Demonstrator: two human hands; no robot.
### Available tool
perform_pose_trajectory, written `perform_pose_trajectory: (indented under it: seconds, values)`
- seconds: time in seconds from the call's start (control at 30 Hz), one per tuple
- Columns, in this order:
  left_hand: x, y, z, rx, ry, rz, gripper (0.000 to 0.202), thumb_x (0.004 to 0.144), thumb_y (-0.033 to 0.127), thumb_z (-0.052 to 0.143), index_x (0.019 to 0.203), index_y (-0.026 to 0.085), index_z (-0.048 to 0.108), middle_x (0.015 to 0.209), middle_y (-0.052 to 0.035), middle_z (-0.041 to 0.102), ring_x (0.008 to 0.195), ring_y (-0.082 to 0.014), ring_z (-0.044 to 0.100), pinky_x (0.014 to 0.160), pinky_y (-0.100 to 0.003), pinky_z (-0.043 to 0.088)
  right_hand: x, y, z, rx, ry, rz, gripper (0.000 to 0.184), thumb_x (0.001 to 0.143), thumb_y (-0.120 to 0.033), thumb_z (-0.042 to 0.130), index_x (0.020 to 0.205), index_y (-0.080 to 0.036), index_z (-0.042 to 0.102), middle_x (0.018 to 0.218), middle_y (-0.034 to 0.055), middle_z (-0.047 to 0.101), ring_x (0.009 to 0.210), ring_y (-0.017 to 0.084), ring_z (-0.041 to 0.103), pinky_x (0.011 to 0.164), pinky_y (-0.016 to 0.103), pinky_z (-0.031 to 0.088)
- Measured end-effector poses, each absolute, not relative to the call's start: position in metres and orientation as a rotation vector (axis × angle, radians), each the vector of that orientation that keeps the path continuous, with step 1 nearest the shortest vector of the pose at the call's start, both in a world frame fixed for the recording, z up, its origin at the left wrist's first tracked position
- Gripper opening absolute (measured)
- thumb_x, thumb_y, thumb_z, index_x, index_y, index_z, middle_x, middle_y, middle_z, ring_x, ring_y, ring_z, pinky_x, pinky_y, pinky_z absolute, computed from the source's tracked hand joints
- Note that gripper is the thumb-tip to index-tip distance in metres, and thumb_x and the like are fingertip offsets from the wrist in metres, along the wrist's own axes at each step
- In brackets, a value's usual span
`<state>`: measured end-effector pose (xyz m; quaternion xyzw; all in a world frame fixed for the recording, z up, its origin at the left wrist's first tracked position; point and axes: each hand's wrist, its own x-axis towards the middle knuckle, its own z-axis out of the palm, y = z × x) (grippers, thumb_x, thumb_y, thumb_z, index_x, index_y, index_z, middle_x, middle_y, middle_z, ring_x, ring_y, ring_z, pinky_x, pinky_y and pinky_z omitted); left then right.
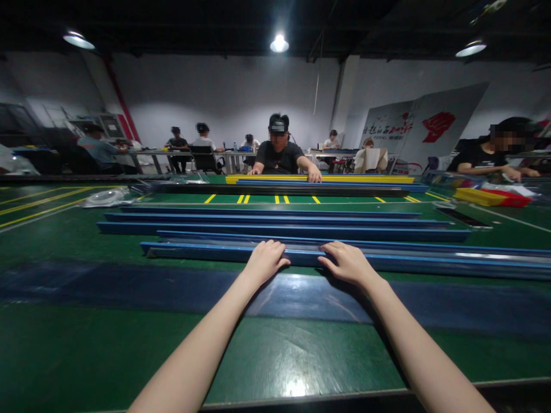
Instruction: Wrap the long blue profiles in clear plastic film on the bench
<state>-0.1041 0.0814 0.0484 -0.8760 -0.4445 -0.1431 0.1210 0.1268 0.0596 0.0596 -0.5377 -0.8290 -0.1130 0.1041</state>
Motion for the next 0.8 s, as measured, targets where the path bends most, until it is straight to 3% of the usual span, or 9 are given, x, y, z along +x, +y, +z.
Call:
perform_pose_trajectory:
  seconds: [0.8]
  values:
    - [-0.1028,0.08,0.0492,-2.557,-1.332,-0.406,0.024,0.081,0.041,0.052,0.084,0.018,0.055,0.089,-0.0034,0.062,0.087,-0.0195,0.054,0.07,-0.03,0.037,0.1211,0.0578,0.0617,-1.677,-2.465,-0.388,0.033,0.087,-0.038,0.036,0.097,-0.018,0.06,0.101,0.0091,0.063,0.089,0.019,0.057,0.068,0.025,0.036]
